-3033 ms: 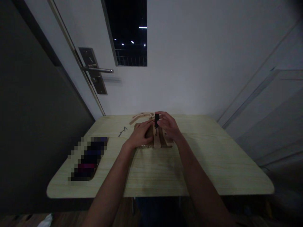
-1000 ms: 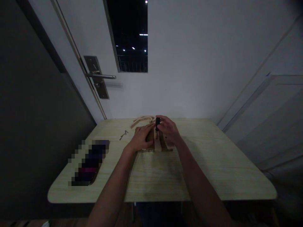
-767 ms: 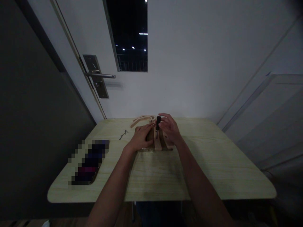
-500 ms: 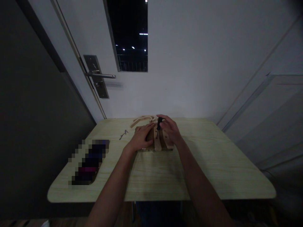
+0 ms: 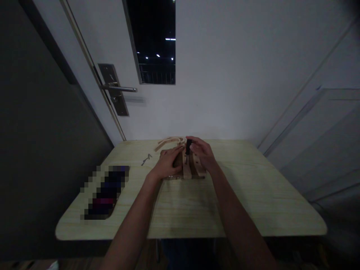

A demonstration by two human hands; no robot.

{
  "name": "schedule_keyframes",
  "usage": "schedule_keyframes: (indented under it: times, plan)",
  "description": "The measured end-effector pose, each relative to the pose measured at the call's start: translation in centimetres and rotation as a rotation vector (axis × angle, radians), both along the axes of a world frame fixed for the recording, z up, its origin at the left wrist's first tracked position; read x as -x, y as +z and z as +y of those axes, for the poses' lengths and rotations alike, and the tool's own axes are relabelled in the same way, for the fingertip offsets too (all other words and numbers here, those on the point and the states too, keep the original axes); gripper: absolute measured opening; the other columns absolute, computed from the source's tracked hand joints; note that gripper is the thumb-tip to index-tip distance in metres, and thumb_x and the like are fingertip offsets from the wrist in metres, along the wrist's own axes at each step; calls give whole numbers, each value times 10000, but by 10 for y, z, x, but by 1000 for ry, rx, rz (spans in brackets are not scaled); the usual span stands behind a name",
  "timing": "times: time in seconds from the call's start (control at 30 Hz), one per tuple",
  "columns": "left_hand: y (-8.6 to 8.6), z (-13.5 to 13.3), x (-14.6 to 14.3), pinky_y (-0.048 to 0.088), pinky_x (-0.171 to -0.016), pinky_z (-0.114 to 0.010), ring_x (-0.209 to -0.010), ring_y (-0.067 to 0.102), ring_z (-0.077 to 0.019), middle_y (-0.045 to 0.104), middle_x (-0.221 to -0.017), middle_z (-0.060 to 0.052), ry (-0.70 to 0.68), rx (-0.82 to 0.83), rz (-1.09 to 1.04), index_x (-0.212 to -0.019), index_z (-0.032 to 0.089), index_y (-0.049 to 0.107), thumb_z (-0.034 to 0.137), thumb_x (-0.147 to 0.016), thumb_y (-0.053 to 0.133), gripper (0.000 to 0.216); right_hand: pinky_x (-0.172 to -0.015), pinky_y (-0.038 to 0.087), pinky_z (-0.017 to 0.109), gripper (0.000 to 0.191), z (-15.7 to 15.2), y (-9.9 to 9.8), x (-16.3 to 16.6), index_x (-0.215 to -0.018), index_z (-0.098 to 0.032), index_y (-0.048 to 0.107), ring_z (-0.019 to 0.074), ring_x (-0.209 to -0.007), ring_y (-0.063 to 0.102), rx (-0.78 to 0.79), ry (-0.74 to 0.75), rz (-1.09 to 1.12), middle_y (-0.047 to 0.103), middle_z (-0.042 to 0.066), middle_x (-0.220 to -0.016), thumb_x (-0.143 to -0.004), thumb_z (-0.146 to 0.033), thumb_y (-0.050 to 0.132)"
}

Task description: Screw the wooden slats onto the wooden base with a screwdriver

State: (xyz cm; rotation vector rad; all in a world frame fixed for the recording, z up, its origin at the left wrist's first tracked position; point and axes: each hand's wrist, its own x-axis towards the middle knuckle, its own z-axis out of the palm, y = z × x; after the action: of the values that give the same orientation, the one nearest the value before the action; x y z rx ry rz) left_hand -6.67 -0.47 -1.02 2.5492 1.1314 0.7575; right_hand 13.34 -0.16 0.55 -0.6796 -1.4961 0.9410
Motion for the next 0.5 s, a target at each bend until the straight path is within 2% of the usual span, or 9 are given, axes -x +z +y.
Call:
schedule_keyframes:
  times: [0.1, 0.2, 0.33, 0.5]
  plan:
    - [0, 0, 0, 368, -1148, -608, -1436, 460, -365, 452, -1584, -165, -7, 1, -6, -1476, 193, 459, 273, -770, 625, 729, -940, 583, 422, 378, -2, 2, 1, -1169, -293, 719, 226, -1050, 712, 28, 58, 40, 754, 57, -1141, -861, -511, 713]
    - [0, 0, 0, 367, -1156, -594, -1433, 463, -363, 453, -1584, -160, 6, 10, -12, -1474, 197, 460, 264, -759, 634, 738, -889, 595, 395, 378, -3, 3, 1, -1163, -285, 704, 212, -971, 727, 47, 84, 39, 756, 55, -1066, -875, -531, 699]
    - [2, -1, 0, 372, -1151, -589, -1435, 459, -358, 438, -1594, -164, 2, 14, -9, -1500, 191, 424, 259, -753, 631, 778, -812, 604, 369, 447, -2, 2, 4, -1179, -281, 670, 182, -816, 708, 38, 47, 31, 734, 37, -943, -842, -570, 726]
    - [3, -2, -1, 362, -1147, -598, -1439, 453, -365, 446, -1586, -172, 0, 12, 4, -1495, 193, 428, 255, -761, 622, 762, -831, 598, 371, 427, -1, 0, 8, -1114, -283, 668, 177, -828, 694, 8, -11, 37, 723, 32, -973, -800, -555, 768]
